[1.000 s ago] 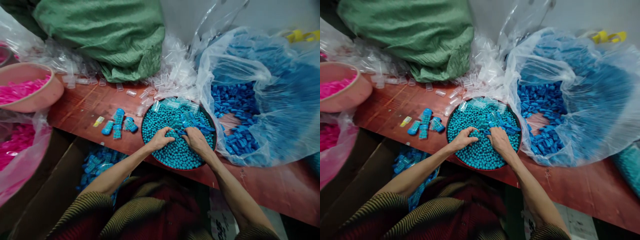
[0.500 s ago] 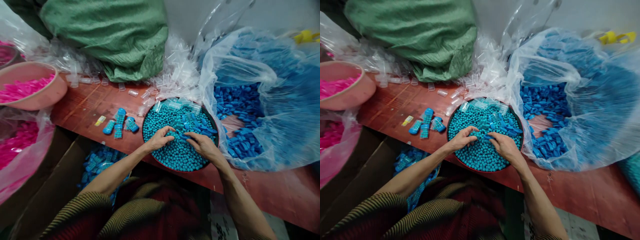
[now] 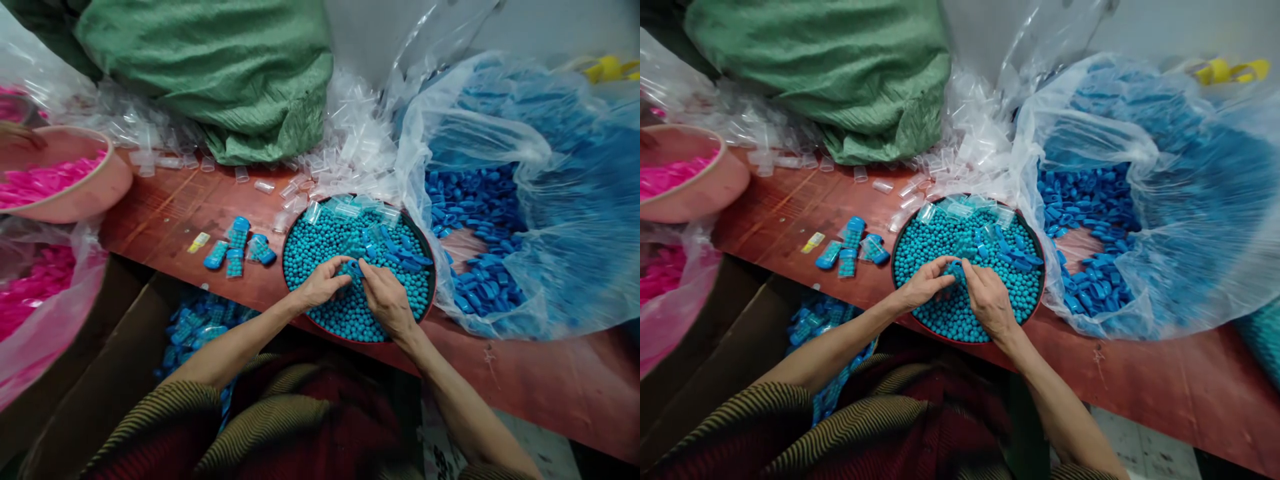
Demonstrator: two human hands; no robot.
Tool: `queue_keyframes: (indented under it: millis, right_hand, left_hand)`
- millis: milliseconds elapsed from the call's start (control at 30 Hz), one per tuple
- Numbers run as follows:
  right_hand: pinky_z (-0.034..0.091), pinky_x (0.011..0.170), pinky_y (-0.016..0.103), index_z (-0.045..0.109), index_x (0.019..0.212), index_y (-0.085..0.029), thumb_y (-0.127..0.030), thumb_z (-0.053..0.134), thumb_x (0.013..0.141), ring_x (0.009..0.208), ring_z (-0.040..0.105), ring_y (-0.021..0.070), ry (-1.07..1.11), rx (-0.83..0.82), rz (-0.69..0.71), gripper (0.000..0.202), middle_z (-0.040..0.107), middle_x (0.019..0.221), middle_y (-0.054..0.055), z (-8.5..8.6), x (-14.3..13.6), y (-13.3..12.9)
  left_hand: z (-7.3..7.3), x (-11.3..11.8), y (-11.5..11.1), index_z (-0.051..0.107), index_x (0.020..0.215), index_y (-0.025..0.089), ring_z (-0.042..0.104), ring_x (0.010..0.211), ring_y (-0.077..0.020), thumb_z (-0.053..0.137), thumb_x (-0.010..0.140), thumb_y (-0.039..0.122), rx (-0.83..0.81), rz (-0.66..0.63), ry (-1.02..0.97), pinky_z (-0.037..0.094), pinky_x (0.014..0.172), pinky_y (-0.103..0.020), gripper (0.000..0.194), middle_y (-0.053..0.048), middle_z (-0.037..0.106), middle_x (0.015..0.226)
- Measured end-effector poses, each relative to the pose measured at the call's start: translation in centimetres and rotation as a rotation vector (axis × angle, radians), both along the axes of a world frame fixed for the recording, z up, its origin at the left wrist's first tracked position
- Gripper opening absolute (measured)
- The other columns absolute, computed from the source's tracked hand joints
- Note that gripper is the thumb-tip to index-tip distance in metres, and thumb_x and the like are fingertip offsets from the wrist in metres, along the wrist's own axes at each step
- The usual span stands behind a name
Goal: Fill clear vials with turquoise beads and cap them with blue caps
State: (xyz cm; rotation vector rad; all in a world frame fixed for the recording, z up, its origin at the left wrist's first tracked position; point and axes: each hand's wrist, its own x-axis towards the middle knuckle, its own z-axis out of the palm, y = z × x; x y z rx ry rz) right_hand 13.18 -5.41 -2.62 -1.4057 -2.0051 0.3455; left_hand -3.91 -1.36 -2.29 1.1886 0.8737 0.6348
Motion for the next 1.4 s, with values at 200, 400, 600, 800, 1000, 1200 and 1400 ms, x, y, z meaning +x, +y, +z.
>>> queue_keyframes:
  millis: [200,400,600,800,1000,1200,1400]
  right_hand:
    - [0.052,0.088,0.038,0.067,0.106,-0.025,-0.03,0.053,0.087,0.095,0.066,0.0204,0.307,-0.09,-0.133,0.024,0.071,0.101,0.005,0.8,-0.3,-0.5]
    - [0.053,0.084,0.037,0.068,0.099,-0.024,-0.029,0.054,0.084,0.088,0.066,0.0196,0.413,-0.138,-0.162,0.021,0.071,0.097,0.006,1.0,-0.2,-0.6]
    - [0.045,0.045,0.026,0.065,0.103,-0.021,-0.037,0.046,0.088,0.043,0.05,0.0118,0.616,-0.474,-0.16,0.029,0.059,0.056,-0.002,1.4,1.0,-0.5]
    - [0.051,0.083,0.035,0.066,0.104,-0.024,-0.032,0.047,0.087,0.093,0.064,0.0213,0.282,-0.261,-0.038,0.027,0.07,0.098,0.006,2.6,0.9,-1.1]
    - [0.048,0.053,0.028,0.068,0.1,-0.022,-0.04,0.052,0.084,0.052,0.056,0.015,0.438,-0.441,-0.07,0.029,0.065,0.066,0.0,1.5,1.2,-0.7]
    - [0.052,0.077,0.035,0.07,0.106,-0.025,-0.03,0.051,0.083,0.08,0.065,0.02,0.315,-0.301,-0.061,0.029,0.071,0.091,0.004,1.7,1.1,-1.2]
    - [0.051,0.065,0.029,0.073,0.093,-0.022,-0.03,0.051,0.084,0.062,0.062,0.0163,0.389,-0.31,-0.149,0.025,0.063,0.061,-0.001,1.7,0.7,-1.6]
  left_hand:
    - [0.1,0.4,-0.4,0.047,0.121,0.02,0.045,0.047,-0.0053,0.058,0.078,0.029,0.031,-0.045,-0.025,0.034,0.04,-0.017,0.044,0.004,0.051,0.071]
    - [0.0,0.4,-0.7,0.041,0.127,0.018,0.047,0.048,-0.0061,0.057,0.078,0.031,-0.001,-0.03,-0.036,0.034,0.04,-0.018,0.052,0.003,0.052,0.075]
    - [0.7,0.6,-0.8,0.045,0.125,0.02,0.045,0.053,-0.0064,0.056,0.079,0.026,0.097,-0.045,0.021,0.04,0.051,-0.02,0.048,0.002,0.055,0.079]
    - [0.6,1.0,-1.3,0.049,0.121,0.018,0.044,0.056,-0.008,0.054,0.08,0.026,0.09,-0.02,0.025,0.04,0.051,-0.021,0.043,0.001,0.055,0.08]
    - [0.7,1.0,-1.3,0.043,0.127,0.021,0.047,0.053,-0.0071,0.054,0.08,0.027,0.069,-0.083,0.009,0.039,0.047,-0.02,0.049,0.001,0.055,0.081]
    - [0.0,0.8,-1.4,0.041,0.128,0.02,0.045,0.049,-0.007,0.053,0.08,0.029,0.069,-0.088,0.045,0.038,0.043,-0.02,0.05,0.004,0.048,0.07]
    - [0.3,0.7,-1.7,0.039,0.13,0.02,0.045,0.049,-0.006,0.055,0.081,0.03,0.038,-0.108,0.02,0.038,0.042,-0.018,0.053,0.004,0.049,0.071]
